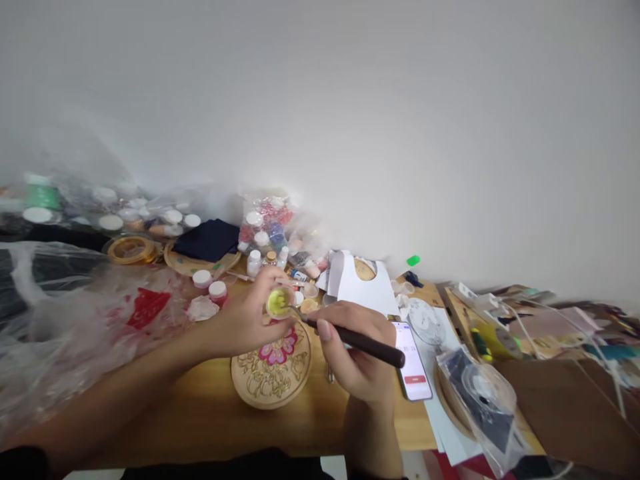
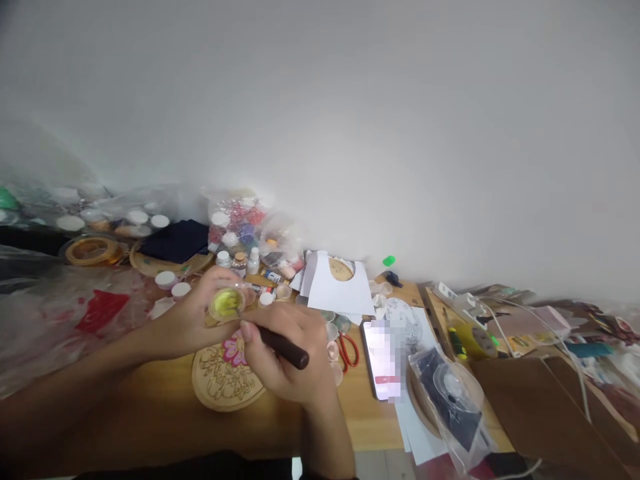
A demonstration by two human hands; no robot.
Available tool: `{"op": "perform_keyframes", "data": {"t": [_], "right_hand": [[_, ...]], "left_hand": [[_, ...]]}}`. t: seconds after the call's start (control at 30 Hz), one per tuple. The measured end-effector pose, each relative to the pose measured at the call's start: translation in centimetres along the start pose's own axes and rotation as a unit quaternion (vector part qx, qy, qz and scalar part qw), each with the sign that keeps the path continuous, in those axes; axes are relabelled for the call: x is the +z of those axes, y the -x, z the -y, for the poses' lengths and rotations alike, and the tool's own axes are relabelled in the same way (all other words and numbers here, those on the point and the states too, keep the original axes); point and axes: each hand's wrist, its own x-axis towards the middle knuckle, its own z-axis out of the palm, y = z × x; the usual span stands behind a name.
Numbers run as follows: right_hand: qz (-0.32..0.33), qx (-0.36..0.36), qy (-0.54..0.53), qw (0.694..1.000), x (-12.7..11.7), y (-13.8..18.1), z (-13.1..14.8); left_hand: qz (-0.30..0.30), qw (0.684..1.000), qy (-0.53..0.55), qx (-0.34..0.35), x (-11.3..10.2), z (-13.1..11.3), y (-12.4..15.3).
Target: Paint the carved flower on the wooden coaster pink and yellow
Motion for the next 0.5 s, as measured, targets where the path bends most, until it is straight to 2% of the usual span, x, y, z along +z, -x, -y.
{"op": "perform_keyframes", "data": {"t": [0.1,0.2,0.37,0.5], "right_hand": [[-0.018,-0.005,-0.001,1.000,-0.6,0.1,0.1],[-0.027,-0.015,0.009,0.999,-1.0,0.2,0.2],[-0.024,-0.012,0.012,1.000,-1.6,0.3,0.2],[-0.037,-0.016,-0.009,0.999,-2.0,0.4,0.3]], "left_hand": [[0.010,1.000,0.005,0.002,0.1,-0.1,0.1],[-0.009,0.999,0.008,0.032,0.3,-0.8,-0.1],[-0.065,0.995,-0.011,0.080,0.7,-2.3,-0.5],[-0.124,0.988,-0.053,0.077,1.2,-3.2,-0.1]]}}
